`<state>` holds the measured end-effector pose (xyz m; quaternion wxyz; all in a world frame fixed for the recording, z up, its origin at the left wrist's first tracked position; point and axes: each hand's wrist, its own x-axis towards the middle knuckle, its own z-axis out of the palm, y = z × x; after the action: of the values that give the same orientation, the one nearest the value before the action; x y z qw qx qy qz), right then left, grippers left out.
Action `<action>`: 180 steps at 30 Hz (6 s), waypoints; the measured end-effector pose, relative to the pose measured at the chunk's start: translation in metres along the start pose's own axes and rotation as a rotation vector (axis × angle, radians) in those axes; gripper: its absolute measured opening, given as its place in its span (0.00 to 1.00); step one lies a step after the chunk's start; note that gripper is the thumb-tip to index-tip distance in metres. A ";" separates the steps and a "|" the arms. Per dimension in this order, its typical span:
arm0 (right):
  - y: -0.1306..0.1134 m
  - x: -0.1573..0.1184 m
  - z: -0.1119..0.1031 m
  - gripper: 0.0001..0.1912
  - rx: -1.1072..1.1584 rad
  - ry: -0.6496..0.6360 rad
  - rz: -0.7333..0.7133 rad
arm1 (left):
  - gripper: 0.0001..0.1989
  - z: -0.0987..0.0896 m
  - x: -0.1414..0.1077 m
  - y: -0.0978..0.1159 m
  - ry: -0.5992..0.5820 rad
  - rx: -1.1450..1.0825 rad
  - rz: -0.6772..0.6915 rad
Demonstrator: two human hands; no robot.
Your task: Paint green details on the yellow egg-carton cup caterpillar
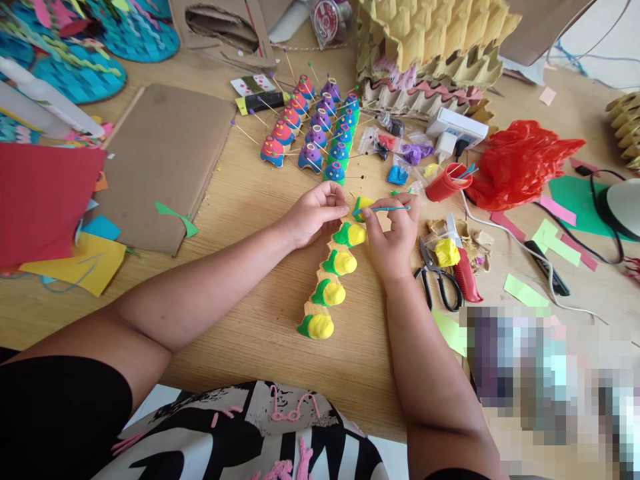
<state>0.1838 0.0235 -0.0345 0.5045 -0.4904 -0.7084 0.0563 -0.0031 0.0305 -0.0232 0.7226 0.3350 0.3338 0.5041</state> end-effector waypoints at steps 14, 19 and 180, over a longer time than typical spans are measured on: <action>-0.004 0.000 0.000 0.13 0.028 0.006 0.008 | 0.13 0.001 0.001 -0.001 0.023 0.004 0.012; 0.000 -0.001 0.001 0.13 0.025 0.003 0.008 | 0.15 0.001 0.000 0.000 0.018 0.018 0.001; -0.009 -0.001 0.021 0.22 0.718 0.075 0.403 | 0.13 0.000 -0.001 -0.003 -0.021 -0.006 -0.003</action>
<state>0.1619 0.0268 -0.0404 0.6479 -0.4137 -0.5147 0.3797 -0.0019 0.0284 -0.0257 0.7280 0.3376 0.3251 0.5004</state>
